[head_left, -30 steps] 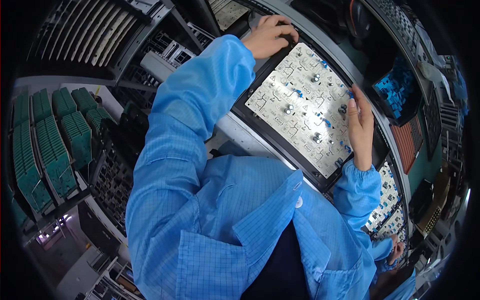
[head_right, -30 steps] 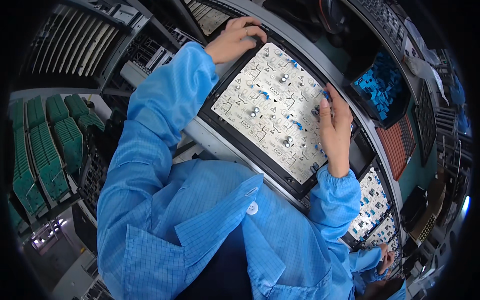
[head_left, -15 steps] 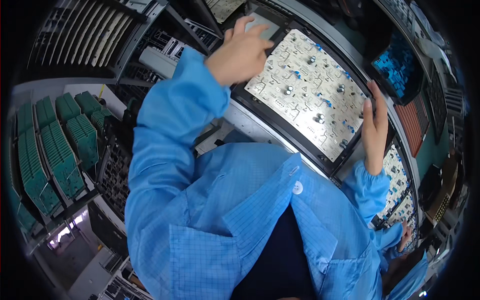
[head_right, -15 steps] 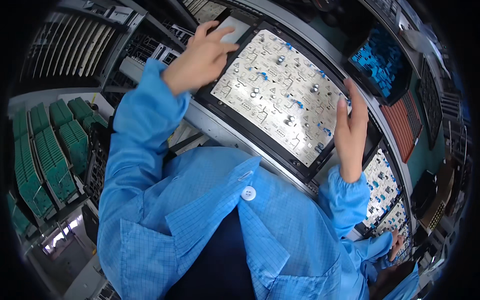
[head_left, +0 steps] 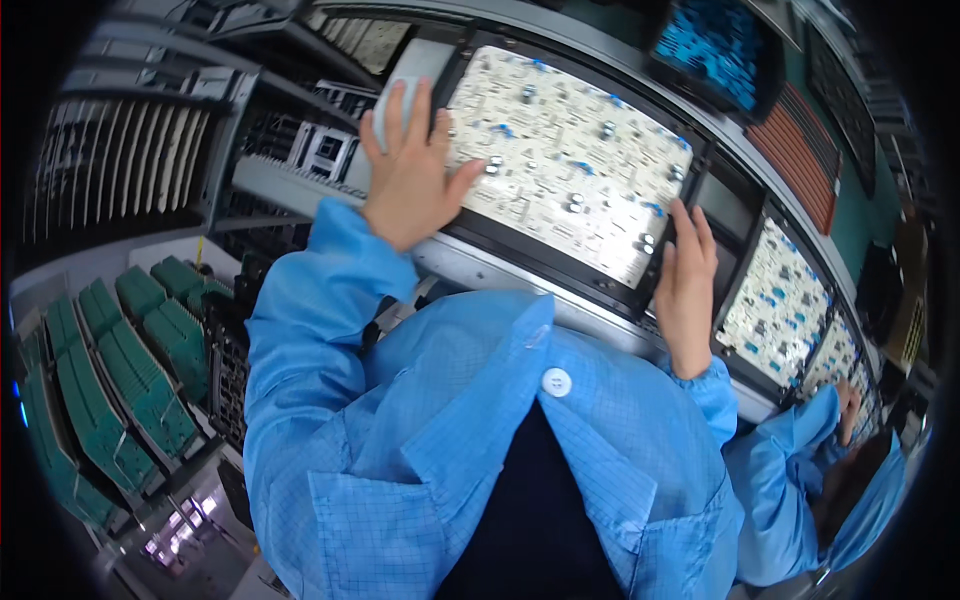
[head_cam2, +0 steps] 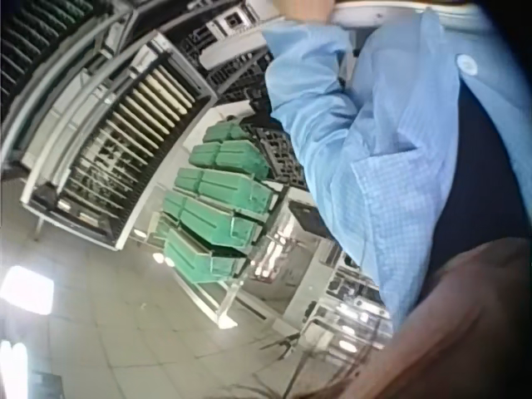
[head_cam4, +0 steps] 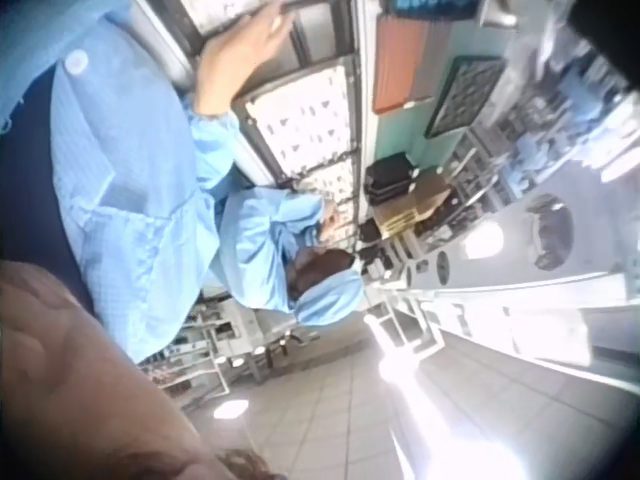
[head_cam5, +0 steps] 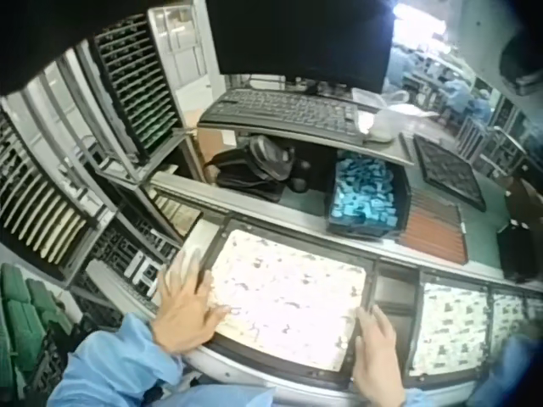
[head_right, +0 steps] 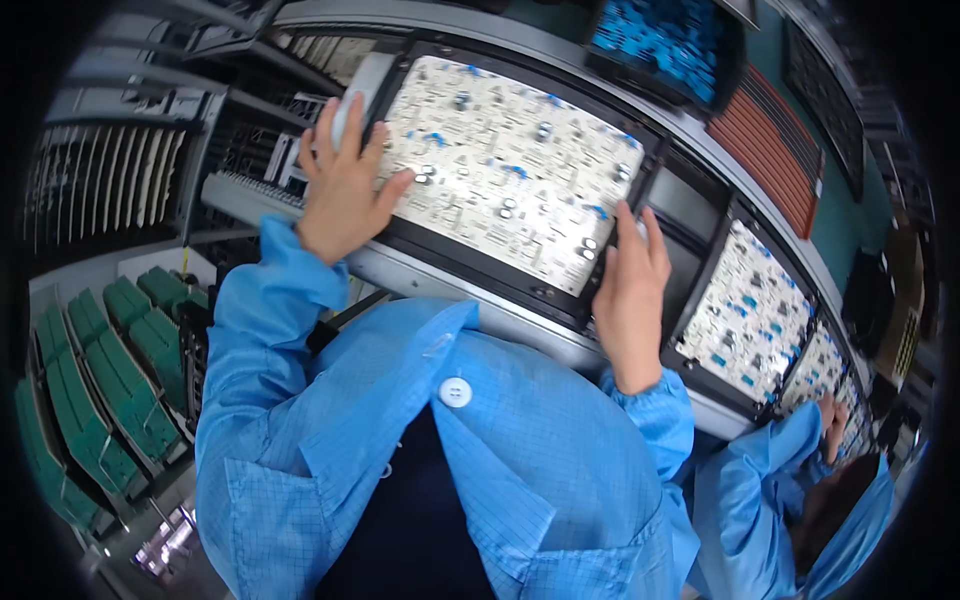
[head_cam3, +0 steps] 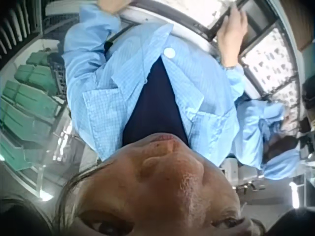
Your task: Assembling components onto printed circuit boards at a manual assembly station.
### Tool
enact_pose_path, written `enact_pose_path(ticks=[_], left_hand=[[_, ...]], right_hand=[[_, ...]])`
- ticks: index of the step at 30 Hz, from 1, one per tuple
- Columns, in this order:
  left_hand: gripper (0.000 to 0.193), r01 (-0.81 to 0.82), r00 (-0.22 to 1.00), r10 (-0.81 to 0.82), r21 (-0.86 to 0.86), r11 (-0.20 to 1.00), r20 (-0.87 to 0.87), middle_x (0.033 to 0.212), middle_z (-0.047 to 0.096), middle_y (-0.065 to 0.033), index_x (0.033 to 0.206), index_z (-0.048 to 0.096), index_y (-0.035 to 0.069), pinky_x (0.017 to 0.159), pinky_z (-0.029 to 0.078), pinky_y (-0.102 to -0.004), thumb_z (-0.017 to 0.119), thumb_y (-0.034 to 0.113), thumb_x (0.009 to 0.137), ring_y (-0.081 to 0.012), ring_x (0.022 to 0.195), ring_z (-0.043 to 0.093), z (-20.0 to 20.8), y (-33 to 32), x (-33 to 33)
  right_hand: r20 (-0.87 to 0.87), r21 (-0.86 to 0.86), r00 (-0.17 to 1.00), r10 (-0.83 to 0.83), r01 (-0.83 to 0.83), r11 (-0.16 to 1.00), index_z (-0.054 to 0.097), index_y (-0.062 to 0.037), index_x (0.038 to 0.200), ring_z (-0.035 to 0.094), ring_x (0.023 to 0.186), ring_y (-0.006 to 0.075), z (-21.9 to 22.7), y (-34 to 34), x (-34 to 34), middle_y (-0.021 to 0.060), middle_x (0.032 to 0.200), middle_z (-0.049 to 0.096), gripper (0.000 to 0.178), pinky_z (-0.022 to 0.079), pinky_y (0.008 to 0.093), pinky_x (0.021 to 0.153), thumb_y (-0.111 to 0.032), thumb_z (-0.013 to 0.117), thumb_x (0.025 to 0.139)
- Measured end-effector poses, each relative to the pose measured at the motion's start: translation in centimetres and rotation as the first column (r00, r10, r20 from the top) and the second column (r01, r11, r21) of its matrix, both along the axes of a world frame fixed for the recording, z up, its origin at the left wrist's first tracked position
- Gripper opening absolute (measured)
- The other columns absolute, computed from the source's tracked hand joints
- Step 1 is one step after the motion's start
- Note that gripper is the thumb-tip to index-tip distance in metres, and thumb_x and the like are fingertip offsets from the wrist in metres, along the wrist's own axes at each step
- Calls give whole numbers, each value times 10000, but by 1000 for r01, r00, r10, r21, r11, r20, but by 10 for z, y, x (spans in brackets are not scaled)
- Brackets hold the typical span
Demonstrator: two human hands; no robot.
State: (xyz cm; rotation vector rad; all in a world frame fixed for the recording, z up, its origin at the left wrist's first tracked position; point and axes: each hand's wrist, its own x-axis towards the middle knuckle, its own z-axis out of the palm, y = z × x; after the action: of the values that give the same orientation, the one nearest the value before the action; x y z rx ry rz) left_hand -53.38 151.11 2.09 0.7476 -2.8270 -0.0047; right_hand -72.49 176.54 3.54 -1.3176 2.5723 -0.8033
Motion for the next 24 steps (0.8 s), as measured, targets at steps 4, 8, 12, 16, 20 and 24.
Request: enact_pose_path(ticks=[4, 8, 12, 16, 20, 24], left_hand=[[644, 95, 995, -94, 48, 994, -23, 1480, 226, -246, 1180, 536, -127, 1022, 119, -629, 584, 435, 870, -460, 1360, 107, 6, -6, 3], [622, 133, 991, -134, 75, 988, 9, 1498, 216, -232, 1176, 547, -127, 1046, 113, -586, 602, 411, 870, -471, 1357, 99, 8, -13, 1], [625, 148, 988, -152, 128, 981, 19, 1514, 209, -215, 1221, 536, -106, 1064, 111, -564, 616, 403, 867, -472, 1361, 91, 5, -18, 9], [629, 149, 988, -155, 181, 972, 19, 1519, 207, -206, 1247, 532, -84, 1066, 110, -564, 624, 407, 864, -472, 1364, 87, 5, -19, 12], [651, 156, 987, -160, 116, 981, 29, 1514, 208, -216, 1259, 527, -72, 1057, 102, -581, 629, 429, 855, -466, 1366, 86, 6, -21, 13], [664, 101, 994, -105, 99, 990, 34, 1509, 204, -228, 1296, 505, -36, 1056, 90, -577, 627, 440, 850, -460, 1368, 84, 1, -12, 17]], right_hand=[[-113, 70, 991, 69, -61, 996, 440, -48, 1339, 388, 1271, 387, 2, 7, -2, 173, 1296, 507, 533, 303, 482, 1030, 89, 483, 825], [-177, 113, 979, 97, -77, 991, 406, -89, 1360, 386, 1272, 399, -4, 10, -5, 109, 1315, 515, 685, 274, 513, 1049, 146, 472, 720], [-133, 139, 990, 51, -33, 990, 467, -73, 1333, 396, 1268, 361, 7, 13, -5, 146, 1304, 501, 510, 315, 442, 1040, 99, 434, 855], [-6, -34, 998, -58, 57, 998, 492, -51, 1303, 414, 1262, 327, 2, 10, -19, 151, 1305, 507, 447, 347, 394, 1047, 82, 424, 882], [-118, -16, 991, -58, 56, 998, 553, -59, 1254, 411, 1271, 323, 0, -3, -24, 134, 1344, 486, 470, 384, 393, 1031, 122, 443, 835], [-252, 147, 967, -26, 65, 987, 618, -80, 1193, 387, 1297, 322, -3, -5, -16, 128, 1388, 453, 502, 400, 401, 1025, 155, 460, 779]])
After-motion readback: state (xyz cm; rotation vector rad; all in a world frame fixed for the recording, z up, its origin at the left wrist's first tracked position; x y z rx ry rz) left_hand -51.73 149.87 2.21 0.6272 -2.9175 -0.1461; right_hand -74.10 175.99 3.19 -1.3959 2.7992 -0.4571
